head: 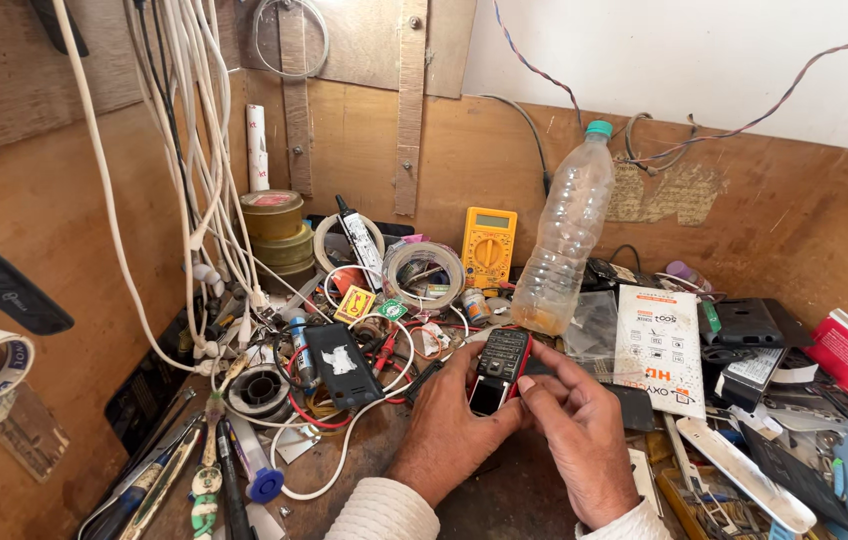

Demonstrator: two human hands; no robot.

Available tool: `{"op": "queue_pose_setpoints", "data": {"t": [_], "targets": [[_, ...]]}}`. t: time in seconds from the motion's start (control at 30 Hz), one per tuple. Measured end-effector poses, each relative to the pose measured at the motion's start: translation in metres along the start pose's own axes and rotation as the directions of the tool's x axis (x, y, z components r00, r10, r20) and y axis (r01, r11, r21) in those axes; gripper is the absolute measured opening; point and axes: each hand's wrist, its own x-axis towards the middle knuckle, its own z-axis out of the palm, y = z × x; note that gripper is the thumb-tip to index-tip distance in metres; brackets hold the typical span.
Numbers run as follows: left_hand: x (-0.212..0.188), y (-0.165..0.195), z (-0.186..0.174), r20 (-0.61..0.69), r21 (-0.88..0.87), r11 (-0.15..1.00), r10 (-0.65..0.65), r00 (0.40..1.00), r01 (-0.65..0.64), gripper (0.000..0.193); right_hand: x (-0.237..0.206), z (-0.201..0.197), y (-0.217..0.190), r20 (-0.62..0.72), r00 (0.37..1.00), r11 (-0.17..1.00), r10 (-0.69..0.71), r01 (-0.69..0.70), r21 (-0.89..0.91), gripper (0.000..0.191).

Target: The person disassembles a small red feature phone at a cluttered workbench, prying off the cover and removing internal components by hand. They handle the battery, keypad and housing parts, then reassemble the phone and press the casing back together.

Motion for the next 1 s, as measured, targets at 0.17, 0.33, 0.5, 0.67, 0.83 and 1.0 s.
{"op": "queue_pose_setpoints", "data": {"t": [0.17,0.33,0.5,0.67,0.83,1.0], "targets": [[-0.001,0.002,-0.002,-0.029,0.085,0.993,0.089,0.996,-0.086,0.084,-0.001,0.002,0.002,0.018,0.999,0.999,-0.042,0.042,-0.014,0.051],[0.002,-0.002,-0.002,-0.034,0.125,0.987,0.106,0.994,-0.101,0.084,0.001,0.003,0.003,0.024,0.997,0.996,-0.075,0.076,-0.055,0.051],[0.004,-0.009,0.001,-0.051,0.159,0.978,0.147,0.988,-0.137,0.089,0.005,0.002,0.004,0.024,0.996,0.99,-0.087,0.089,-0.107,0.052],[0.004,-0.014,0.004,-0.057,0.149,0.981,0.13,0.99,-0.12,0.088,0.005,0.003,0.006,0.031,0.996,0.993,-0.081,0.084,-0.086,0.053],[0.002,-0.016,0.004,-0.05,0.156,0.981,0.127,0.991,-0.118,0.086,0.005,0.004,0.007,0.031,0.998,0.998,-0.051,0.053,-0.046,0.055],[0.002,-0.014,0.004,-0.025,0.159,0.982,0.107,0.994,-0.102,0.087,0.007,0.003,0.008,0.02,1.0,0.999,-0.004,0.004,-0.039,0.056]]}}
